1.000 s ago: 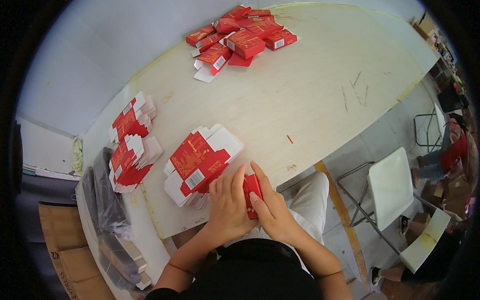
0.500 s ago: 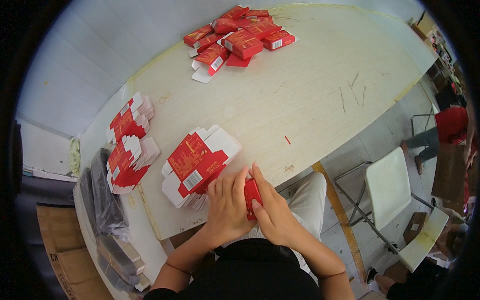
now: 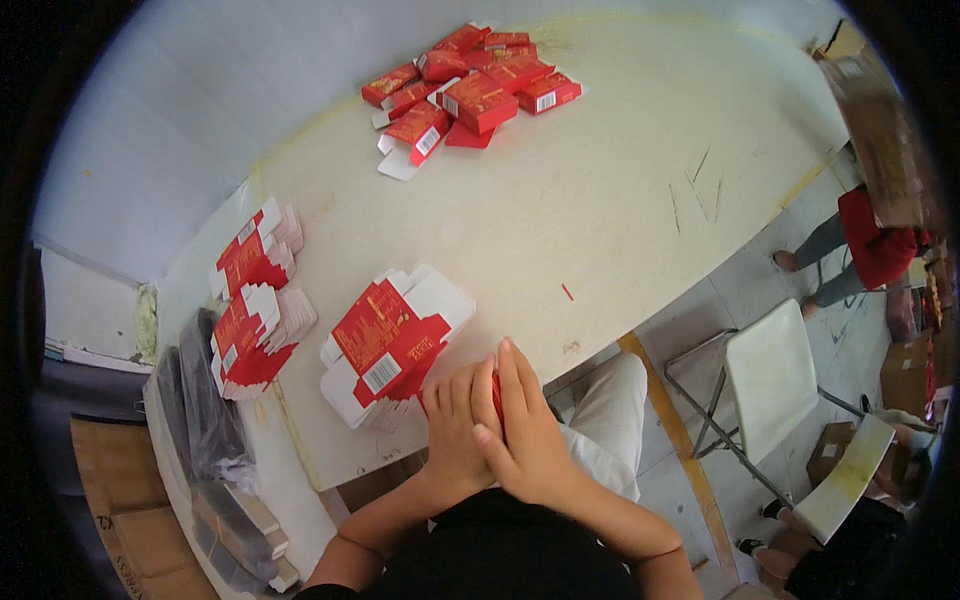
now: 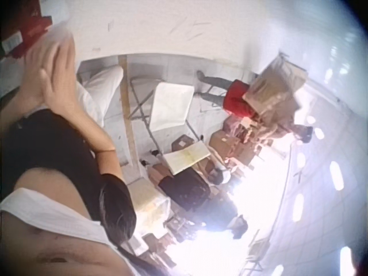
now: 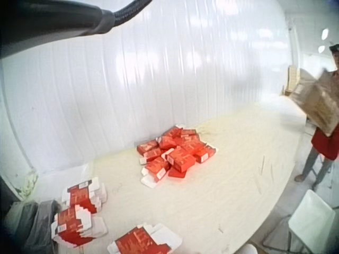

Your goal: The person assembles cardboard gift boxes by hand, folding the flaps and sides of individual red boxes from a flat state and stacking the completed boxes on the table.

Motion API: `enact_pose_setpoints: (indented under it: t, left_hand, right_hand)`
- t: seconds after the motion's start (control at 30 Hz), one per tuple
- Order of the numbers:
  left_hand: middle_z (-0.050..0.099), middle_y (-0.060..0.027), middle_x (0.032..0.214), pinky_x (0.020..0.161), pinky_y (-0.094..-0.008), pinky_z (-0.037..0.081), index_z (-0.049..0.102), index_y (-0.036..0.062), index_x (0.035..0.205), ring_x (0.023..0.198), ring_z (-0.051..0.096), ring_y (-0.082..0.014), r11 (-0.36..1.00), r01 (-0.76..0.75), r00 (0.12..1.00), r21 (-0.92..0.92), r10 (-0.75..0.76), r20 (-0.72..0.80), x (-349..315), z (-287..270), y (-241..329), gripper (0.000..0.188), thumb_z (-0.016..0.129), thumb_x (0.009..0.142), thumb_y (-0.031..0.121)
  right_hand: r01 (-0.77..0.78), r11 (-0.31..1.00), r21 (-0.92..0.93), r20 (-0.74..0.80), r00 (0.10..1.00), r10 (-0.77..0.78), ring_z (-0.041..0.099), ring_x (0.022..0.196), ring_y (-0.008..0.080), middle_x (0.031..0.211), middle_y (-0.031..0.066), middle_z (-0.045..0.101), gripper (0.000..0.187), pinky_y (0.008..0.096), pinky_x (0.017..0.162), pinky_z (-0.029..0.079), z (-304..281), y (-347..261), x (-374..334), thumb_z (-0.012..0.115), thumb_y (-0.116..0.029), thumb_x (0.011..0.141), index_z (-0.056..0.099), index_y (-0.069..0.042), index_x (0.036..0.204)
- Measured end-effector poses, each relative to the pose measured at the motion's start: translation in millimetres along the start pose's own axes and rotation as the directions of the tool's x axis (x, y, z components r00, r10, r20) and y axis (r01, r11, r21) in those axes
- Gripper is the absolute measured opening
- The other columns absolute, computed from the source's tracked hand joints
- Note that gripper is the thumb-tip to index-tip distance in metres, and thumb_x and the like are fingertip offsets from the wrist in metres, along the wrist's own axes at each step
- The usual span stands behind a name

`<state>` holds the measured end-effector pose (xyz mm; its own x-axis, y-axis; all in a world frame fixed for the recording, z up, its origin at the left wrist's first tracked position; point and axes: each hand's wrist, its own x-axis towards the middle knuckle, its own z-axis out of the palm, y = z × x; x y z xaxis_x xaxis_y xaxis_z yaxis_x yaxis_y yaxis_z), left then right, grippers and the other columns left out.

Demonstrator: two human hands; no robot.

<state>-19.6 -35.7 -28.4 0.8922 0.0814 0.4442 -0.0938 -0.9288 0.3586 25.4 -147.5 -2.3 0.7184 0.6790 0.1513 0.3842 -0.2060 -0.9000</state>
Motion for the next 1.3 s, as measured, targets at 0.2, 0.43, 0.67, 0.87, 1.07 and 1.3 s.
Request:
enact_pose_setpoints:
  t: [0.2, 0.43, 0.67, 0.87, 1.07, 1.3]
  left_hand:
    - [0.049, -0.0149, 0.115, 0.089, -0.0455, 0.034, 0.038, -0.0037, 0.132, 0.106, 0.047, -0.0289, 0.998, 0.033, 0.999, -0.052, -0.034, -0.007, 2, 3, -2, 0.059, 0.057, 0.083, 0.024]
    - [0.038, -0.0213, 0.135, 0.105, -0.0455, 0.028, 0.023, -0.0041, 0.140, 0.126, 0.036, -0.0362, 0.903, -0.066, 0.997, -0.425, 0.076, 0.006, 31, -75, -30, 0.102, 0.082, 0.061, 0.020]
    - [0.032, -0.0243, 0.137, 0.106, -0.0522, 0.024, 0.028, -0.0010, 0.139, 0.129, 0.031, -0.0399, 0.982, 0.180, 0.980, -0.061, -0.184, -0.070, 33, -95, -93, 0.104, 0.082, 0.060, 0.039]
    - [0.035, -0.0177, 0.137, 0.106, -0.0501, 0.024, 0.030, 0.0008, 0.139, 0.129, 0.033, -0.0341, 0.960, 0.249, 0.912, 0.125, -0.276, 0.304, 23, -63, -126, 0.109, 0.084, 0.054, 0.043]
    - [0.036, -0.0171, 0.136, 0.108, -0.0445, 0.026, 0.027, 0.0043, 0.142, 0.127, 0.034, -0.0332, 0.944, 0.297, 0.884, 0.146, -0.329, 0.332, 32, -72, -117, 0.111, 0.085, 0.054, 0.039]
    - [0.038, -0.0172, 0.134, 0.108, -0.0456, 0.026, 0.028, 0.0044, 0.142, 0.128, 0.032, -0.0328, 0.928, 0.289, 0.910, 0.237, -0.343, 0.234, 29, -71, -111, 0.107, 0.084, 0.056, 0.036]
  right_hand:
    - [0.031, 0.998, -0.055, -0.131, 0.991, -0.038, 0.035, 0.129, 0.0428, 0.141, 0.0309, 0.029, 0.054, 0.0424, 0.106, 0.031, 11, 6, 3, 0.037, -0.017, 0.091, 0.029, 0.006, 0.140]
    - [-0.411, 0.853, 0.321, 0.325, 0.894, 0.308, 0.041, 0.129, 0.0245, 0.140, 0.0156, 0.042, 0.055, 0.0337, 0.106, 0.031, -31, 36, 68, 0.042, -0.019, 0.092, 0.029, -0.007, 0.144]
    - [-0.187, 0.688, 0.701, -0.245, 0.843, 0.479, 0.052, 0.115, 0.0310, 0.145, 0.0193, 0.026, 0.067, 0.0420, 0.094, 0.043, -80, 3, 227, 0.044, -0.041, 0.094, 0.019, -0.005, 0.144]
    - [-0.302, 0.766, 0.567, -0.135, 0.884, 0.448, 0.054, 0.107, 0.0237, 0.135, 0.0135, 0.039, 0.049, 0.0361, 0.086, 0.044, -57, 37, 163, 0.047, -0.027, 0.092, 0.035, -0.007, 0.135]
    - [-0.351, 0.720, 0.599, -0.063, 0.876, 0.478, 0.055, 0.101, 0.0178, 0.129, 0.0083, 0.045, 0.036, 0.0334, 0.083, 0.044, -43, 44, 98, 0.049, -0.019, 0.091, 0.046, -0.006, 0.124]
    - [-0.234, 0.930, 0.282, -0.031, 0.967, 0.253, 0.057, 0.099, 0.0178, 0.123, 0.0071, 0.048, 0.042, 0.0295, 0.077, 0.045, -21, 45, 81, 0.058, -0.011, 0.083, 0.050, -0.008, 0.124]
